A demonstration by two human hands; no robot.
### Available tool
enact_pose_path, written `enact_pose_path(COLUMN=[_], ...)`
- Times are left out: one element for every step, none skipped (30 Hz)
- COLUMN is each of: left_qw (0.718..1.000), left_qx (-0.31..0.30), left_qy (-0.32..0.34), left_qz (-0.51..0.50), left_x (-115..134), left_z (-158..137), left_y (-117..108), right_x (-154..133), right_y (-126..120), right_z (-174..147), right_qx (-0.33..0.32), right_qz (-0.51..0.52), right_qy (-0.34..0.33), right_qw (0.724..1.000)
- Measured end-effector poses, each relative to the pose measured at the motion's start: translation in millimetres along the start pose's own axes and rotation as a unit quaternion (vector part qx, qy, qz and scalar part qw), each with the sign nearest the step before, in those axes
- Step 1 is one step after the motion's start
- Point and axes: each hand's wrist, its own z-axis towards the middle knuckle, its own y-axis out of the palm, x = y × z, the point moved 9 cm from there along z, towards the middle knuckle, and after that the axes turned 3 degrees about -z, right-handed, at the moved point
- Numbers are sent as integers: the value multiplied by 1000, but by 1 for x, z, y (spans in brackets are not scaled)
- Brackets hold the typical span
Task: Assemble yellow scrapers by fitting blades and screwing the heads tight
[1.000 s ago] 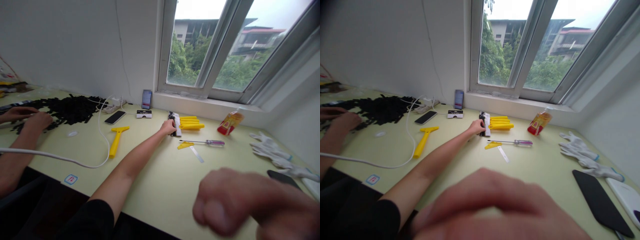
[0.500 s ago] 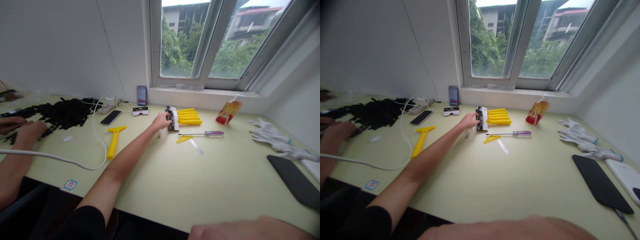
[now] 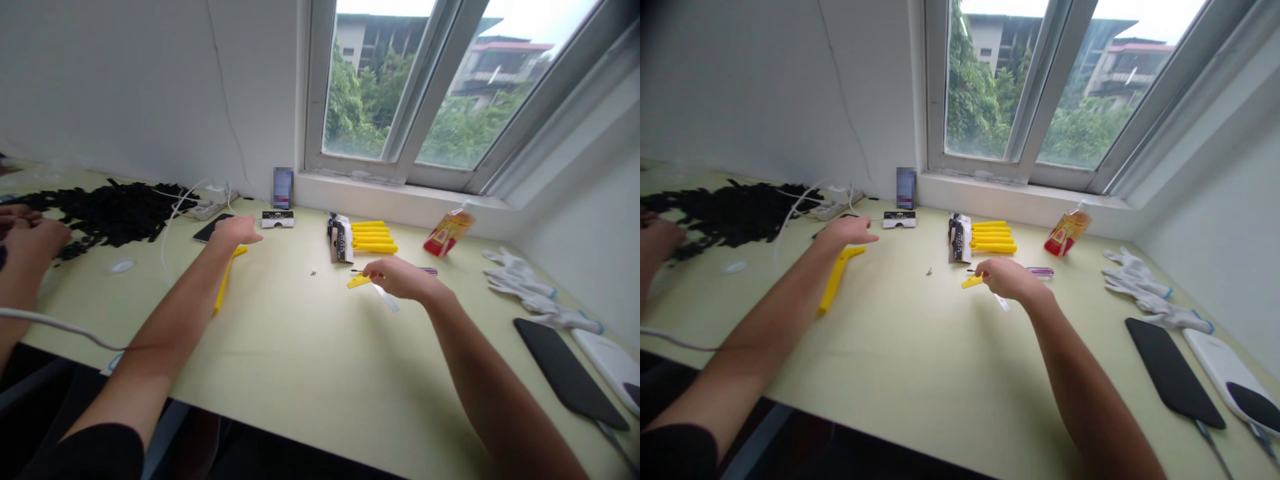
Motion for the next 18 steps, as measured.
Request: enact_pose_path(left_qw=[1000,1000,999,998,996,993,989,986,983,982,982,982,982,981,981,981,982,982], left_qx=[-11,-23,-37,-56,-80,-107,-132,-154,-171,-180,-184,-185,-186,-186,-186,-181,-166,-140], left_qy=[-8,-15,-21,-29,-37,-45,-51,-54,-53,-47,-40,-30,-20,-11,0,14,33,54], left_qz=[1,0,-3,-9,-17,-24,-29,-31,-31,-31,-31,-34,-39,-44,-51,-63,-84,-111], left_x=[-11,-22,-31,-39,-46,-51,-54,-56,-55,-52,-48,-43,-37,-32,-25,-18,-9,0], left_z=[-1,-3,-4,-5,-5,-6,-7,-8,-8,-8,-7,-6,-6,-6,-5,-5,-5,-6], left_y=[0,2,5,11,18,26,34,41,48,52,55,57,58,58,56,53,47,38], right_x=[11,19,24,26,26,25,22,20,17,15,14,14,15,16,18,19,20,22], right_y=[11,23,32,39,44,46,46,46,47,47,49,50,52,53,54,54,54,53], right_z=[6,9,9,8,7,7,7,8,10,13,15,17,19,20,21,21,21,20], right_qx=[-18,-27,-27,-23,-15,-7,-1,4,5,4,3,3,4,7,10,11,11,8], right_qz=[-9,-12,-10,-7,-3,0,1,0,-2,-5,-7,-9,-11,-11,-10,-8,-4,0], right_qy=[27,39,43,40,36,33,27,21,15,11,7,8,12,17,21,24,26,28], right_qw=[999,999,999,999,999,999,1000,1000,1000,1000,1000,1000,1000,1000,1000,1000,1000,1000])
